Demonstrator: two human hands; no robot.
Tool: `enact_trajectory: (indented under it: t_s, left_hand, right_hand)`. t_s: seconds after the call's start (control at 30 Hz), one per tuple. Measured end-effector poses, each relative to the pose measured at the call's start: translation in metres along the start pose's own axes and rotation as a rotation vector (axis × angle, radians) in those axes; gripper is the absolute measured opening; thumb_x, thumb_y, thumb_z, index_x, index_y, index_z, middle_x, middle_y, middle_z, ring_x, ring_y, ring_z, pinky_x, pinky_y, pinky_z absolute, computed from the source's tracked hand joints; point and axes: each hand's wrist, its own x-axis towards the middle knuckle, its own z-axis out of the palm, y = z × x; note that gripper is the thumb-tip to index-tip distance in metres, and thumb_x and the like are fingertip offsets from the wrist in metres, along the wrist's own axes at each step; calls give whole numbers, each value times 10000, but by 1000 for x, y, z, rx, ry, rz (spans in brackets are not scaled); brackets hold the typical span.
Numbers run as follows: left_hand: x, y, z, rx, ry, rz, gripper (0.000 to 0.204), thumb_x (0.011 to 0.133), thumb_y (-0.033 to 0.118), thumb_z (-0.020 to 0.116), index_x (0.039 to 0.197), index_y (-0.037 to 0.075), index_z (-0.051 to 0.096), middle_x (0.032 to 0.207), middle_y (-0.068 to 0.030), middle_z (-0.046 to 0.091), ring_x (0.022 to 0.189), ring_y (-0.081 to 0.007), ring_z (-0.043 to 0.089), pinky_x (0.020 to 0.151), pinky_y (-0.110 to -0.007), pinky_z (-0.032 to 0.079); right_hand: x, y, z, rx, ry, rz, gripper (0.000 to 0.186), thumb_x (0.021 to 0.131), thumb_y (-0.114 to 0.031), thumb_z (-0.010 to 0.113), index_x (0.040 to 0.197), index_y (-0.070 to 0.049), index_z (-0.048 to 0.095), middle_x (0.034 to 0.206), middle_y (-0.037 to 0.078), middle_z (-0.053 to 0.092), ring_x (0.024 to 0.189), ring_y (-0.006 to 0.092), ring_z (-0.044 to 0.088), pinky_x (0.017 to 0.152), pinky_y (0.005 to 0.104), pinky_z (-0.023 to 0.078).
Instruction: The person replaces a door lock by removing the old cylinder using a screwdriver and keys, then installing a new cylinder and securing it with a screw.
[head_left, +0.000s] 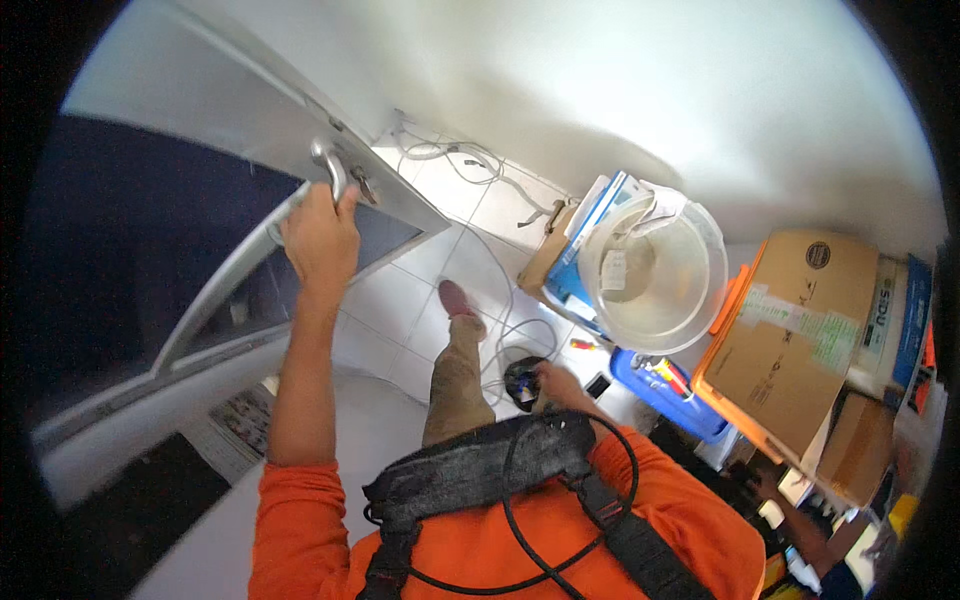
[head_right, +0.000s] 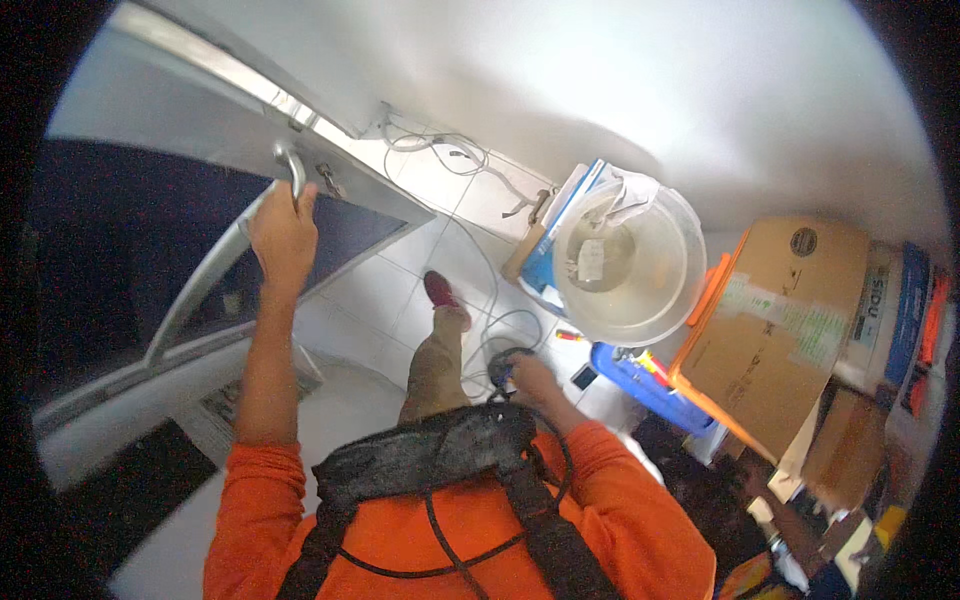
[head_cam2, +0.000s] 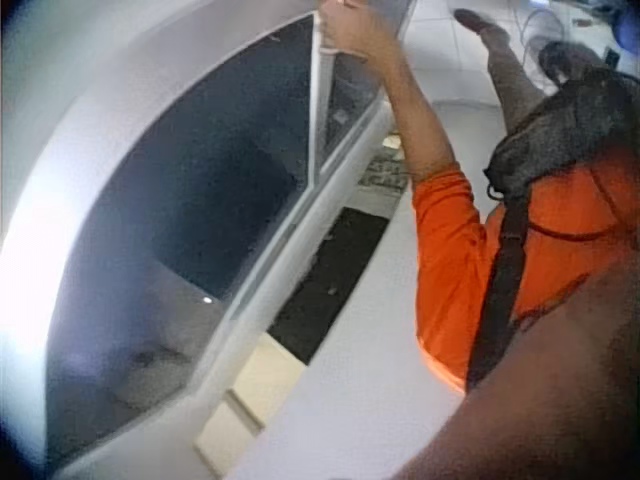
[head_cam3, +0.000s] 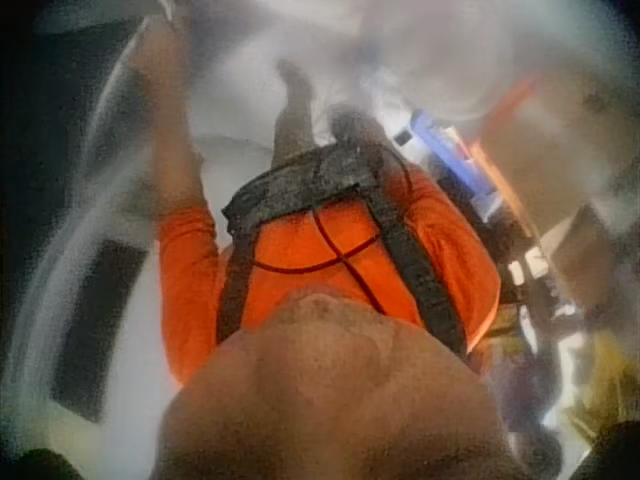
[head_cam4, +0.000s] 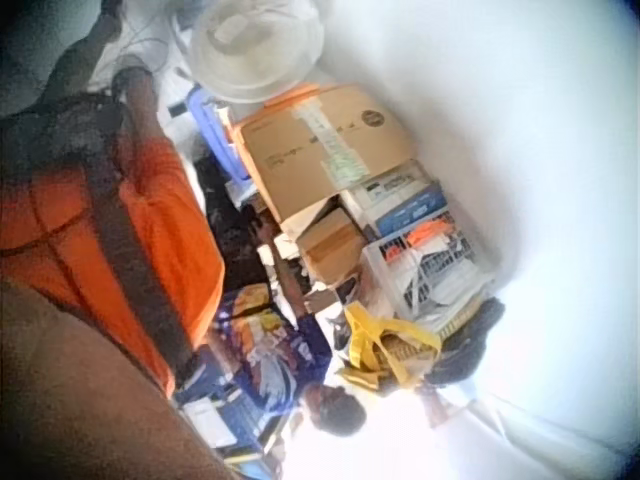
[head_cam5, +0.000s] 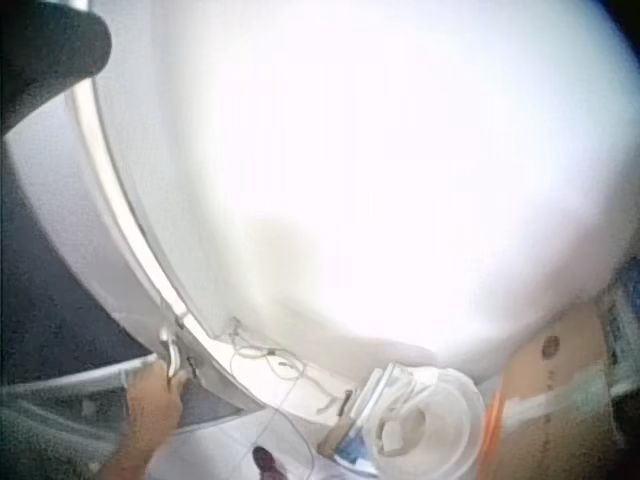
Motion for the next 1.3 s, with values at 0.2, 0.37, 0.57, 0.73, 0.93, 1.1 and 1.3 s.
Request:
enact_trajectory:
  t_s: [0.2, 0.37, 0.57, 0.73, 0.93, 1.1, 1.3]
  left_hand:
    - [9, -12, -11, -102, -246, -27, 329, 1000, 348, 621, 890, 43, 564, 825, -173, 643, 814, -411, 633, 766, -529, 451]
    - [18, -28, -9, -101, -242, 63, 338, 985, 354, 643, 880, 44, 558, 795, -169, 632, 773, -408, 635, 711, -515, 466]
    - [46, -43, 2, -164, -205, 123, 355, 974, 378, 661, 863, 56, 559, 758, -167, 615, 702, -406, 628, 624, -506, 467]
    - [89, -55, 1, -129, -242, 66, 349, 981, 381, 652, 872, 59, 573, 740, -168, 631, 681, -407, 642, 589, -499, 470]
    - [151, -87, 25, -128, -221, -52, 362, 984, 408, 635, 911, 55, 606, 766, -165, 665, 715, -396, 668, 613, -501, 477]
    - [228, -113, 33, -208, -246, -259, 386, 980, 429, 627, 894, 55, 665, 785, -148, 686, 726, -391, 666, 667, -493, 472]
    - [291, -174, 63, -132, -159, -481, 479, 928, 522, 648, 846, 55, 719, 783, -140, 701, 764, -394, 668, 721, -485, 469]
  right_hand:
    - [89, -89, -39, 245, 336, 175, 313, 971, -227, 545, 1189, -48, 680, 1059, 238, 722, 1040, 416, 684, 929, 473, 527]
    - [121, -126, -48, 333, 303, 303, 326, 946, -211, 548, 1189, -46, 688, 1099, 233, 723, 1045, 398, 693, 939, 447, 528]
    - [139, -83, -2, 357, 298, 523, 358, 900, -219, 574, 1191, -61, 712, 1109, 233, 727, 1050, 390, 697, 942, 430, 532]
    - [137, -45, 7, 243, 247, 536, 367, 909, -238, 561, 1186, -52, 713, 1039, 185, 756, 1008, 342, 720, 899, 413, 544]
    - [151, -91, -54, 1019, 320, 899, 319, 929, -242, 576, 1082, -18, 744, 933, 172, 750, 868, 273, 721, 801, 396, 560]
    - [195, -57, -59, 864, 274, 706, 245, 1013, -182, 525, 1168, -31, 638, 900, 118, 687, 670, 177, 660, 500, 316, 508]
    - [300, -75, -137, 985, 80, 476, 166, 999, -293, 515, 1067, -158, 582, 813, 68, 614, 632, 192, 585, 478, 301, 468]
